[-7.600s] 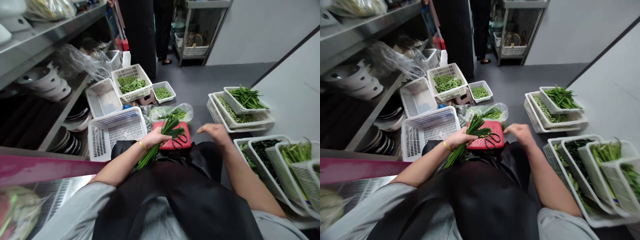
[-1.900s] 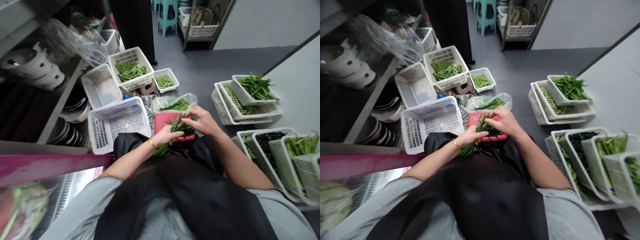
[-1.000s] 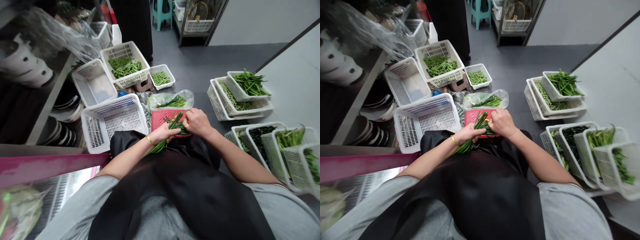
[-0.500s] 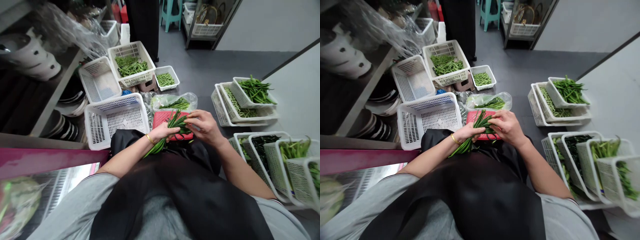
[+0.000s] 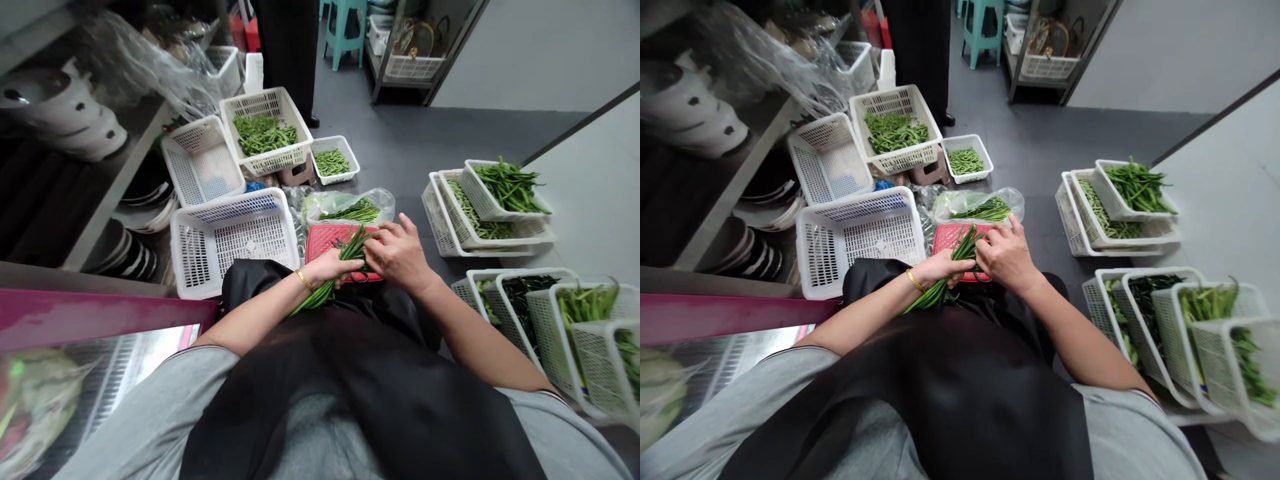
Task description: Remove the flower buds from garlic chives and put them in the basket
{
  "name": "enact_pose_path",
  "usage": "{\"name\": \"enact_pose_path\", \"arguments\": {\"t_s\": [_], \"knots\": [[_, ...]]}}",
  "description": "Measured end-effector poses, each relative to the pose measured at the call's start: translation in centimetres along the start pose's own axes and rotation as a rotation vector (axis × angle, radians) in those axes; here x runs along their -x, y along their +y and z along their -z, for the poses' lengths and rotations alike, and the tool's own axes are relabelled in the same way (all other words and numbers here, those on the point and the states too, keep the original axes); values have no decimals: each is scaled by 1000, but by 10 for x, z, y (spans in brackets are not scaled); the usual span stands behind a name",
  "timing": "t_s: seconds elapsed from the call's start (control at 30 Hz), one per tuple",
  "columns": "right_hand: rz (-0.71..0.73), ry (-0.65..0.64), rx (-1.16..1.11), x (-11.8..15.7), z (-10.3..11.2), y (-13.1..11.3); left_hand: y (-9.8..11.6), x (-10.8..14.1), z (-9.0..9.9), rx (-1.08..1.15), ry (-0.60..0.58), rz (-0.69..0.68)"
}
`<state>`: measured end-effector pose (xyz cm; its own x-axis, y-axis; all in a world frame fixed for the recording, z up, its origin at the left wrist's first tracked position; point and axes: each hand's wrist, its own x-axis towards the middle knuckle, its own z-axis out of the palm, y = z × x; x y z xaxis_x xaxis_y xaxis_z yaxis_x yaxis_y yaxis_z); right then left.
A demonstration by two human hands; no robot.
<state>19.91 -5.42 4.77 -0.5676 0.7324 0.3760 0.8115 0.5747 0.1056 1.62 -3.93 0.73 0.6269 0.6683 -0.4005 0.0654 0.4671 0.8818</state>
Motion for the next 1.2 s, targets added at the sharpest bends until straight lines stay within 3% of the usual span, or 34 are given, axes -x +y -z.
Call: {"name": "enact_pose_path", "arguments": {"t_s": [0.27, 0.37, 0.47, 0.53, 0.63, 0.7, 0.77, 0.87, 0.97, 1.13, 1.2], "knots": [[65, 48, 62, 1, -3, 0, 4, 5, 2, -13, -14, 7], [55, -2, 50, -2, 0, -6, 3, 3, 2, -15, -7, -4], [-55, -106, -35, -9, 2, -12, -1, -1, 1, -49, 19, -26], [-180, -214, -184, -14, 3, -10, -2, -2, 0, -85, 22, -56], [-354, -398, -703, -14, 6, 6, -2, 2, -2, -116, -25, -87], [-432, -344, -1102, -7, 14, 20, 0, 6, -3, -120, -35, -88], [-427, -232, -1270, 1, 26, 30, 1, 8, -3, -126, -10, -89], [-352, -98, -997, 5, 42, 34, 1, 7, -6, -173, 4, -96], [-251, 14, -633, -2, 41, 30, -1, 4, -10, -239, -22, -108], [56, -308, -420, -21, 17, 20, 0, 3, -15, -333, -35, -100], [107, -335, -292, -25, 11, 12, 1, 4, -16, -356, -48, -92]]}}
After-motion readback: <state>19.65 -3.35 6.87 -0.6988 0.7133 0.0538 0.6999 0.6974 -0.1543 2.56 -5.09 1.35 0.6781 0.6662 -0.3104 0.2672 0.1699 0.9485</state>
